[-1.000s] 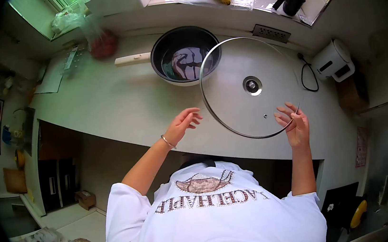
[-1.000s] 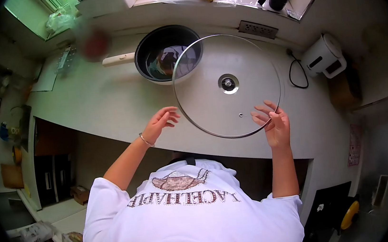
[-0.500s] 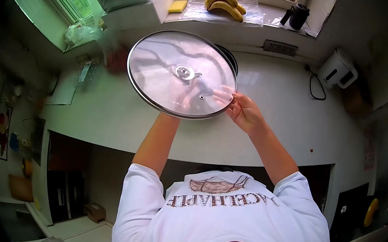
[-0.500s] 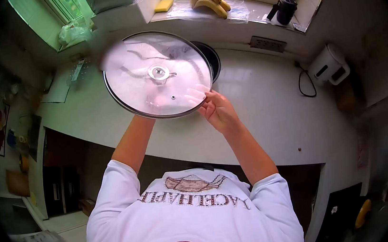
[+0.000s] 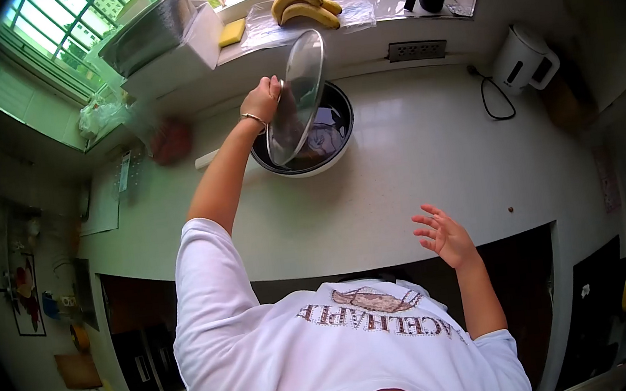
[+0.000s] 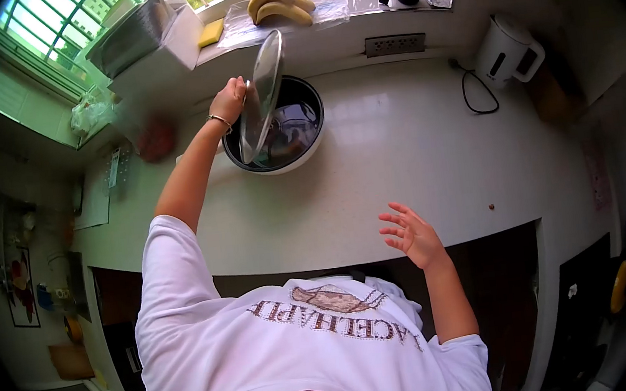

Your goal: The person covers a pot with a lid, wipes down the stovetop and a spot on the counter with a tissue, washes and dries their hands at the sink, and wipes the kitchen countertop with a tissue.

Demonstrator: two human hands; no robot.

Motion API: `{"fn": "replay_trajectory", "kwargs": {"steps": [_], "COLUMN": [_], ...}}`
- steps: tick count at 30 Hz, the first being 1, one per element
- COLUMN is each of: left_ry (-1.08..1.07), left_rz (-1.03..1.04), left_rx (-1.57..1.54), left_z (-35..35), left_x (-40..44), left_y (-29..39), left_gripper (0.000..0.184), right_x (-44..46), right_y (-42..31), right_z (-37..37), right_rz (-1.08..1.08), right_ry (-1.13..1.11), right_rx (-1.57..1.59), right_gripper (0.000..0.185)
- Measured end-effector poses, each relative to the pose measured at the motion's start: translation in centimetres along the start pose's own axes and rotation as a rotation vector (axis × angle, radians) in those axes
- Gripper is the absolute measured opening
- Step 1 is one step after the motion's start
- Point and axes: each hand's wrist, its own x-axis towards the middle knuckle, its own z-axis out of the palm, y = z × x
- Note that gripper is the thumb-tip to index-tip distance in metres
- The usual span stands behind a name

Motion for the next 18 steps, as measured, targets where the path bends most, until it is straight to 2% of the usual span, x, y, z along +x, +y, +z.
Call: {"fn": "replay_trajectory", "kwargs": {"steps": [1,2,5,8,18], "left_ry": [-0.092,-0.102,-0.191,-0.157,-0.120], "left_rz": [-0.013,-0.005,0.162,0.268,0.271], "left_rx": [0.161,0.162,0.472,0.526,0.563], "left_z": [0.0,0.8,3.3,5.1,5.5], "left_x": [-0.1,-0.3,-0.6,-1.0,-0.8], "left_y": [1.2,1.7,2.2,1.1,-0.4], "left_gripper": [0.041,0.041,0.038,0.036,0.037], "right_x": [-0.9,-1.6,-2.9,-3.7,-4.3], "right_y": [0.5,0.9,2.2,2.9,3.7], "right_z": [-0.9,-1.7,-3.2,-3.4,-3.9], "right_rz": [0.001,0.000,0.003,-0.011,-0.065], "right_ry": [0.058,0.066,0.137,0.173,0.170], "right_rx": [0.017,0.027,0.111,0.130,0.170], "right_gripper": [0.041,0.041,0.040,0.040,0.040]}}
